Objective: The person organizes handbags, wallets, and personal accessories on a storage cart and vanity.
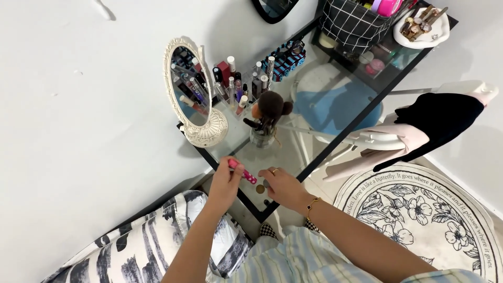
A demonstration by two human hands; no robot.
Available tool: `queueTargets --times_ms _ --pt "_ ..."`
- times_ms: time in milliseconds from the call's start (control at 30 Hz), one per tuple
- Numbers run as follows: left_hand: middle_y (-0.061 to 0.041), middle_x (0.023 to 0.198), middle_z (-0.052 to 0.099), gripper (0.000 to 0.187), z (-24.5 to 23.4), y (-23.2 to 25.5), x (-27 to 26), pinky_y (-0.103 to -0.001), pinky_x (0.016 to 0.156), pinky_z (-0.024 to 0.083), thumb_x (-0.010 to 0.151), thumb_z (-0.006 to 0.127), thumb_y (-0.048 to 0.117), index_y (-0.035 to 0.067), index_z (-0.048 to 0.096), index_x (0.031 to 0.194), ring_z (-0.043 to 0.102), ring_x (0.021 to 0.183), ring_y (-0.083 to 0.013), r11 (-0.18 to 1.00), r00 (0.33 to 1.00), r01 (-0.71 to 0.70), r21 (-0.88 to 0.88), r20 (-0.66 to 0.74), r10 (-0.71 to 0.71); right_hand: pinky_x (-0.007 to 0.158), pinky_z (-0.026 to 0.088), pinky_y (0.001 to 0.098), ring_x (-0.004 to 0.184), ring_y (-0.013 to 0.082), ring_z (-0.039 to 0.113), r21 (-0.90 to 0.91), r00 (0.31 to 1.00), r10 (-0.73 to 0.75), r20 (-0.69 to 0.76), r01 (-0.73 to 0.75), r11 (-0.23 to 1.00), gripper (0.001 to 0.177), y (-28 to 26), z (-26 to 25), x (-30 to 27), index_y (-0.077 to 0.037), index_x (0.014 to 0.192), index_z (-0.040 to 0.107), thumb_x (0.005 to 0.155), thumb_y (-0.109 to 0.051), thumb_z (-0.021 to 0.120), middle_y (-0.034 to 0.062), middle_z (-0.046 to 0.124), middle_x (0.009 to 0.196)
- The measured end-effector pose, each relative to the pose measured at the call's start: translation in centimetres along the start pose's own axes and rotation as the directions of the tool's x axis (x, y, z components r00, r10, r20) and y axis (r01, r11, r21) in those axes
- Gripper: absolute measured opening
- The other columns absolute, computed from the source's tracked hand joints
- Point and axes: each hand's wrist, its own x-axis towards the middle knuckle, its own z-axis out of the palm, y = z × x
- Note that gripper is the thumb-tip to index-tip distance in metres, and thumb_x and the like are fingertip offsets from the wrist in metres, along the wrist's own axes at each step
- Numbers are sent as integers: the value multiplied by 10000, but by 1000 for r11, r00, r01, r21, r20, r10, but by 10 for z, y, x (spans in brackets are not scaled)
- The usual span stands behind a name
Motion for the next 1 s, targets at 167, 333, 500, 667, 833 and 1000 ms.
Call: queueTargets --times_ms 167,333,500,667,833,1000 --pt "-84 963 655 260 -3 72 -9 -317 697 542 959 673 202 55 602 1161 675 780 -175 985 988 -144 91 71 138 812 572 386 969 287 691 265 982 166 -86 -138 954 357 -18 -22 3 -87 1210 651 856 -45 663 111 677 1121" --pt "-85 977 690 264 5 151 -1 -317 710 562 911 733 159 66 671 1150 699 814 -192 920 931 -363 145 99 352 825 577 351 1061 221 694 500 897 88 -434 158 852 334 -35 -83 -3 -31 1245 652 912 -8 636 115 713 1173" --pt "-68 964 732 277 18 194 42 -311 728 584 904 748 151 68 675 1158 744 834 -164 937 936 -349 23 -37 350 871 582 278 993 116 673 817 903 234 -359 183 547 328 -17 -145 28 -28 1331 593 1008 -84 594 49 697 1159" --pt "-122 1141 697 432 6 204 87 -347 802 557 905 732 91 56 591 1313 712 957 -217 892 869 -434 129 -202 452 843 546 258 969 92 661 568 859 89 -505 253 783 275 -17 -236 101 -24 1279 655 1008 -76 668 34 715 1111" --pt "-155 1174 661 443 6 162 116 -377 915 539 884 642 -49 35 570 1313 679 1063 -293 846 801 -465 261 -282 528 770 556 309 875 181 695 173 863 -99 -495 209 962 241 9 -254 193 -91 1196 718 958 -125 715 77 728 1028" --pt "-179 1234 621 620 16 100 100 -405 1117 471 678 383 -227 49 521 1216 628 1243 -327 893 826 -403 200 -341 450 839 512 459 943 322 656 -327 865 -402 -299 303 895 198 23 -231 252 -144 1092 732 899 -179 706 76 730 1000"
